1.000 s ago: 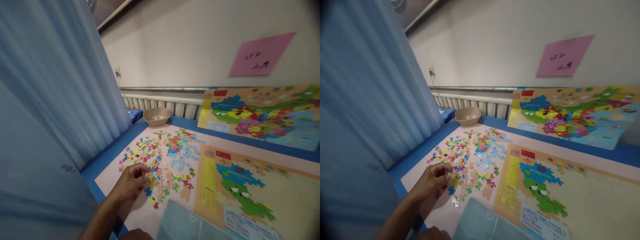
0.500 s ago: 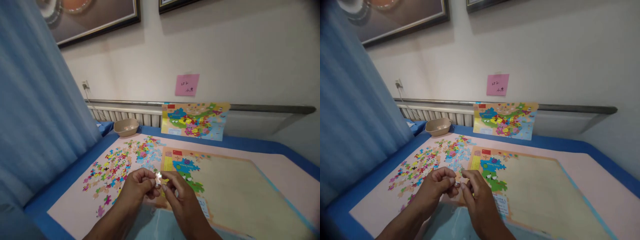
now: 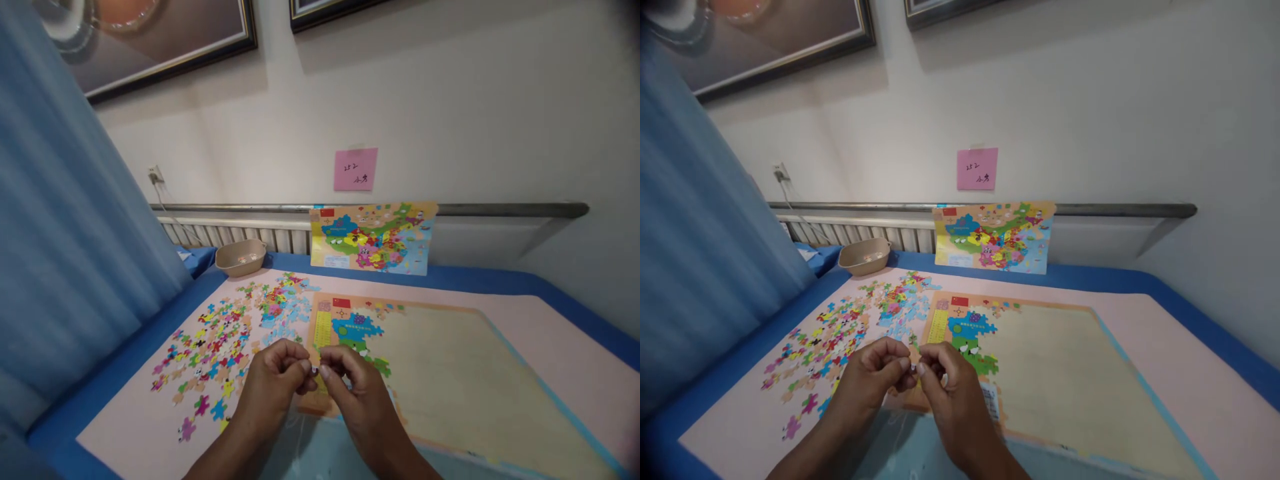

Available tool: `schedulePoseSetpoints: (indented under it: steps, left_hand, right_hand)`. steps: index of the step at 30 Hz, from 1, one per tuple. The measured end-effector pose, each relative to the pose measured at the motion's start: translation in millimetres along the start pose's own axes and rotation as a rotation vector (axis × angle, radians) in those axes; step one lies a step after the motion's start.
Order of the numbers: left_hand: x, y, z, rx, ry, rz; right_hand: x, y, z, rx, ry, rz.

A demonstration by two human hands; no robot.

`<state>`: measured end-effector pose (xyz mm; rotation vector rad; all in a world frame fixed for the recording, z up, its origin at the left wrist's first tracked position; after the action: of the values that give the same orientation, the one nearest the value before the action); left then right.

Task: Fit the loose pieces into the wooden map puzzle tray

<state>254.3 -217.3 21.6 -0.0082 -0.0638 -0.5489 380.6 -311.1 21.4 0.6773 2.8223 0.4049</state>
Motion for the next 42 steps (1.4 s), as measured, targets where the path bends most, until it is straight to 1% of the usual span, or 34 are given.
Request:
schedulePoseSetpoints:
  steps: [3,5,7,10,12,15,17,18,21,23,26,28,29,30,31,32,34,35,36,37,39,42]
  left_hand:
    - [1.8,-2.3,-1.0,-0.028,0.046,-0.025]
    - [2.3,-4.1,0.9,-0.021,0.093,-0.050]
    - [1.3,-5.7,5.5,0.028,0.168,-0.058]
    - [0.0,-7.3,13.8,0.136,0.341,-0.089]
    - [1.2,-8.1,16.2,0.185,0.437,-0.144]
    - [4.8,-9.2,13.6,0.232,0.559,-0.231]
    - [7.4,-10.3,12.1,0.328,0.662,-0.253]
    - [9.2,-11.4,12.1,0.410,0.719,-0.267]
    - [16.2,-17.8,12.5,0.713,0.882,-0.345]
    - [18.1,-22.1,11.0,0.851,0.968,-0.387]
    - [14.0,-24.6,7.9,0.944,1.046,-0.397]
    - [7.6,-21.6,5.5,0.938,1.056,-0.414]
    - [3.8,-17.9,4.4,0.912,1.048,-0.424]
    - [0.0,-12.6,3.6,0.881,1.041,-0.432]
    - [-3.2,-6.2,3.2,0.854,1.041,-0.435]
    - [-5.2,1.3,3.0,0.833,1.054,-0.435]
    - [-3.7,16.8,2.8,0.824,1.113,-0.448]
    - [0.1,24.1,2.4,0.831,1.152,-0.465]
    - [5.7,30.9,1.3,0.837,1.194,-0.491]
    - [12.7,36.9,-0.5,0.840,1.238,-0.525]
    - [28.2,46.7,-5.5,0.832,1.322,-0.593]
    - [49.0,56.2,-13.5,0.801,1.383,-0.657]
  right_hand:
    - [2.4,1.9,-0.2,0.094,0.092,-0.003]
    - [1.2,3.9,-1.6,0.152,0.107,0.002]
    - [-1.5,4.5,-3.2,0.210,0.092,-0.016]
    - [-6.3,0.3,-3.5,0.282,0.069,-0.072]
    - [-8.8,-5.4,-1.2,0.306,0.082,-0.097]
    - [-10.2,-14.4,7.3,0.327,0.110,-0.103]
    - [-9.9,-19.0,14.9,0.334,0.104,-0.089]
    - [-9.4,-20.8,18.9,0.342,0.108,-0.081]
    - [-6.7,-25.2,28.9,0.399,0.146,-0.069]
    - [-5.2,-27.8,31.7,0.434,0.149,-0.068]
    - [-3.7,-33.8,31.4,0.476,0.118,-0.086]
    - [-2.1,-40.1,31.6,0.506,0.085,-0.116]
    - [-0.8,-43.3,31.6,0.489,0.035,-0.132]
    - [0.9,-46.1,31.3,0.431,-0.054,-0.147]
    - [3.4,-48.5,30.2,0.322,-0.182,-0.152]
    - [7.5,-51.0,28.1,0.158,-0.342,-0.151]
    - [19.6,-58.5,24.2,-0.227,-0.669,-0.114]
    - [26.6,-63.2,24.3,-0.387,-0.795,-0.090]
    - [32.5,-67.1,25.9,-0.491,-0.881,-0.065]
    - [37.8,-70.1,28.2,-0.550,-0.940,-0.061]
    - [45.1,-73.3,32.1,-0.580,-0.983,-0.103]
    - [49.0,-74.2,30.7,-0.590,-0.999,-0.252]
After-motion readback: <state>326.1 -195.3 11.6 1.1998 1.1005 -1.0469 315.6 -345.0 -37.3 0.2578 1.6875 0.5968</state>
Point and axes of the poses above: each hand's wrist, its own y-axis towards the middle knuckle, its own x-axis out of the palm, z = x × y, the point moved 4 cm from there along y, towards the middle knuckle, and after that the axes turned 4 degrees about x, right-handed, at the moved point
